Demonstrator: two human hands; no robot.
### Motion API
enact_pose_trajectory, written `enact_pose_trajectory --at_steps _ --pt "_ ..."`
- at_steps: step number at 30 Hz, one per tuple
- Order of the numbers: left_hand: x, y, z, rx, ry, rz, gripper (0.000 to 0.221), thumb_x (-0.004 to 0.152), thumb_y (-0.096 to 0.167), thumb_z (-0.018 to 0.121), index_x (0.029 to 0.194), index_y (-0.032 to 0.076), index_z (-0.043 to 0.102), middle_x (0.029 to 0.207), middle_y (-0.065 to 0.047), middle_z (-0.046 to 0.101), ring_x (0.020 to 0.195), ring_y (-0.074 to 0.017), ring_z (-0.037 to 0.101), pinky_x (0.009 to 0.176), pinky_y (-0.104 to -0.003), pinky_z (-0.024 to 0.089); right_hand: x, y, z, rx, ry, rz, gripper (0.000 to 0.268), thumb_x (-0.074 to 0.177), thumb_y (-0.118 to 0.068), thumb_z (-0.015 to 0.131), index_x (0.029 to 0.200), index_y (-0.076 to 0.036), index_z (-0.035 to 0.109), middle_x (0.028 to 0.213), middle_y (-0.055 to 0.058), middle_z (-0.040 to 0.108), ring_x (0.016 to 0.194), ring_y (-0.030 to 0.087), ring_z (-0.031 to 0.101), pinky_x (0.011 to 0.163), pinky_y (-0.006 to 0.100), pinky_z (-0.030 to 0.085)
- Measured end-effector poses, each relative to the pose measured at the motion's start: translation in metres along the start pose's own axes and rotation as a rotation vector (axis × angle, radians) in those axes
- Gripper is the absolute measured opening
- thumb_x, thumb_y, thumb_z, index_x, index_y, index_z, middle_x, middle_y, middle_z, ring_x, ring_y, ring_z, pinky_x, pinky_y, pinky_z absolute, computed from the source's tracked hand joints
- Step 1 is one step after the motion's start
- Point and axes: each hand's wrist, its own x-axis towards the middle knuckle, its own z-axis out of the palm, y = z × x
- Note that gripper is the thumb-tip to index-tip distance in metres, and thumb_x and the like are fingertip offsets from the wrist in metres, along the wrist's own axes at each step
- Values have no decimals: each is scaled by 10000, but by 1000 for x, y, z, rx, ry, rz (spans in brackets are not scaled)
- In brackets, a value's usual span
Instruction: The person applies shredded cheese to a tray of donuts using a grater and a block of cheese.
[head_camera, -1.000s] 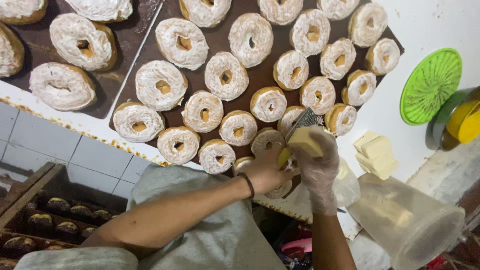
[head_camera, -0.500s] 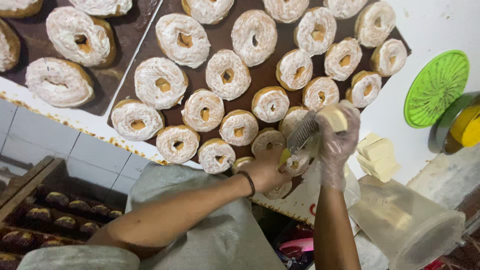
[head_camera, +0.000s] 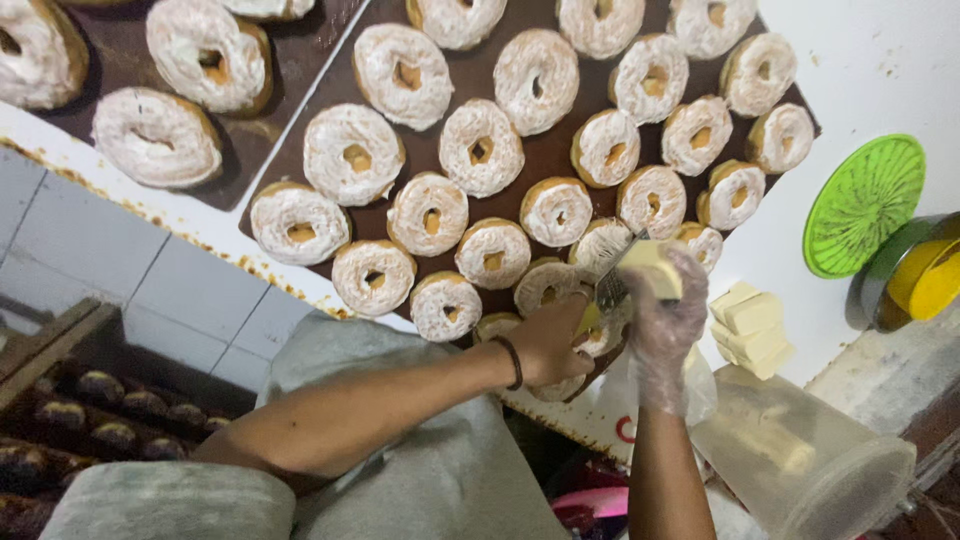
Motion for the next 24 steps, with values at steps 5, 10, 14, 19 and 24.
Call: enact_pose_trajectory --at_steps 5,10,14,19,24 --pt "1 -3 4 -5 -5 -40 514 744 257 782 1068 -31 507 1104 -263 624 1076 -432 618 903 -482 492 24 -10 -6 170 94 35 466 982 -54 810 1379 -110 572 1317 107 645 1184 221 666 978 316 632" --pt "3 -1 -4 -66 -28 -119 518 742 268 752 1100 -8 497 1053 -239 657 1026 -395 654 863 -464 510 -38 -29 -6 363 -16 212 452 910 -29 774 1312 -77 571 1314 84 630 1086 228 699 837 349 659" --pt "-2 4 -6 -48 -40 -71 552 727 259 790 1122 -3 507 1101 -236 621 1049 -390 628 872 -463 498 -44 -20 -9 50 -62 376 431 879 -40 743 1272 -128 590 1179 78 708 971 210 755 710 330 649" --pt "0 7 -11 -70 -70 -87 509 709 232 774 1083 -12 529 1073 -233 643 1023 -384 652 866 -462 518 -9 8 -6 94 9 89 420 969 -69 796 1332 -189 624 1306 103 694 1123 232 712 871 328 678" --pt "-11 11 -9 -34 -62 -53 520 763 238 783 1142 3 515 1128 -236 600 1077 -398 597 891 -479 477 19 -2 -17 126 191 294 517 928 -136 830 1377 -145 572 1339 110 637 1133 259 702 861 351 650"
